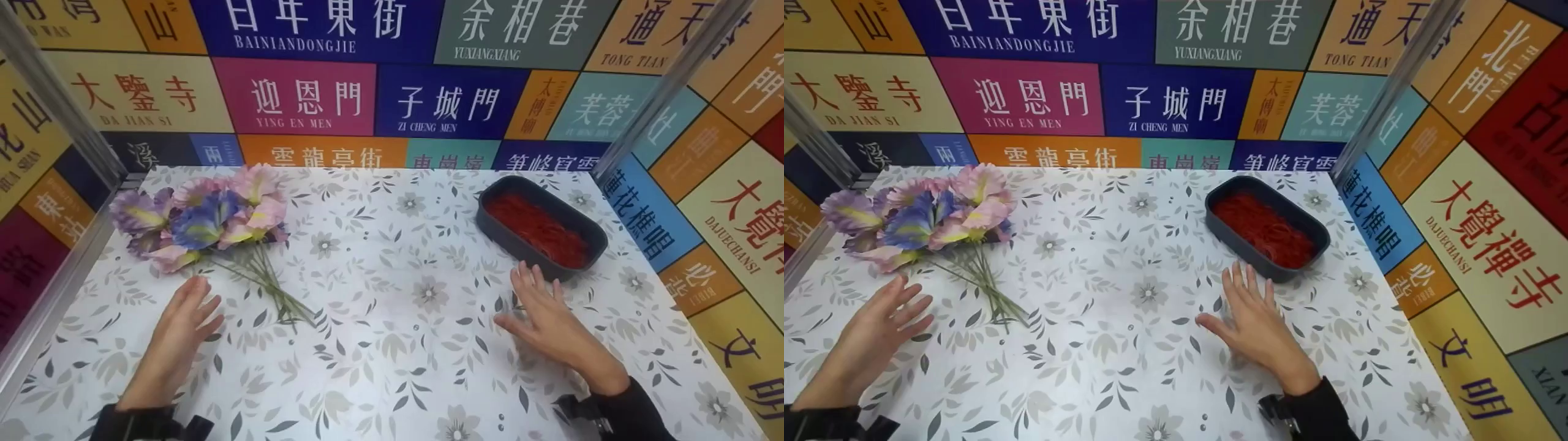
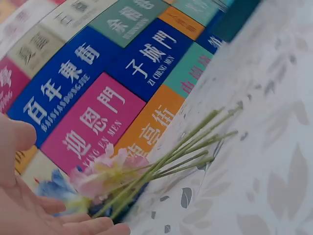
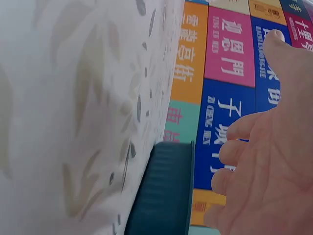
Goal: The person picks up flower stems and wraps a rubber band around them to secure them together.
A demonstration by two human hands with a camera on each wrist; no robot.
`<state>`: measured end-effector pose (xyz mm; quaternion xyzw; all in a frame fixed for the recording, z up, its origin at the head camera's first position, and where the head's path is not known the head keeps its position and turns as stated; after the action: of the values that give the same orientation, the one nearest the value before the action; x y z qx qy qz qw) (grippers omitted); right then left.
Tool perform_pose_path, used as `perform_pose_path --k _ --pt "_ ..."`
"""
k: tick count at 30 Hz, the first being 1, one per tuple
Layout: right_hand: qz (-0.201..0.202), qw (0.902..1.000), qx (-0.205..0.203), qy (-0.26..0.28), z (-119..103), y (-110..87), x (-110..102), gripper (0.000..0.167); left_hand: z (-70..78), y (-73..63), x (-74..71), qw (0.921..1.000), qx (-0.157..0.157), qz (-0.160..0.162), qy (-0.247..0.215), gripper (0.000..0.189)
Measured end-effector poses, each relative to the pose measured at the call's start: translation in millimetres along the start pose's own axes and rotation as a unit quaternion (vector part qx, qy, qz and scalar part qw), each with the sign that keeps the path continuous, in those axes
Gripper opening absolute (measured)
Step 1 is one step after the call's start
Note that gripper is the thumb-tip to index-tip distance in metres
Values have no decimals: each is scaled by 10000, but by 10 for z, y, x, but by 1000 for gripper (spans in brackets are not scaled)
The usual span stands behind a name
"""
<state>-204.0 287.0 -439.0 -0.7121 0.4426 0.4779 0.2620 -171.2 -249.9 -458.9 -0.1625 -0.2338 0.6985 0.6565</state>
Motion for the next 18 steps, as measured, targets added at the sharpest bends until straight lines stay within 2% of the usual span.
perform_pose_path --k 2,4,8,11,13,18 --pt "-95 9999 -101 66 -84 74 7 91 -34 67 -61 9983 -278 -309 -411 90" --pt "-196 9995 -219 127 -180 167 18 93 -62 155 -99 9934 -500 -644 -811 92" --pt "-472 9977 -439 199 -363 383 85 97 -81 343 -140 9754 -793 -1131 -1720 93" --pt "-675 9956 -613 215 -464 556 184 98 -68 452 -160 9632 -896 -1232 -2213 90" --pt "-785 9942 -691 248 -509 668 256 97 -45 500 -163 9585 -946 -1251 -2379 89" --pt "-1144 9902 -625 508 -598 908 427 98 42 571 -163 9589 -1056 -1184 -2354 92"
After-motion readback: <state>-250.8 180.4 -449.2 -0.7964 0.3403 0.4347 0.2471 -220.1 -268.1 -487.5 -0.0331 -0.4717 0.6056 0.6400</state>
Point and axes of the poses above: each hand's wrist, its own y-axis towards the middle knuckle, its own x-axis out of the palm, z = x × y, the point moved 7 cm from there along y, towards the middle knuckle, and after that the axes turned 10 degrees about -x, right-handed, at the moved point
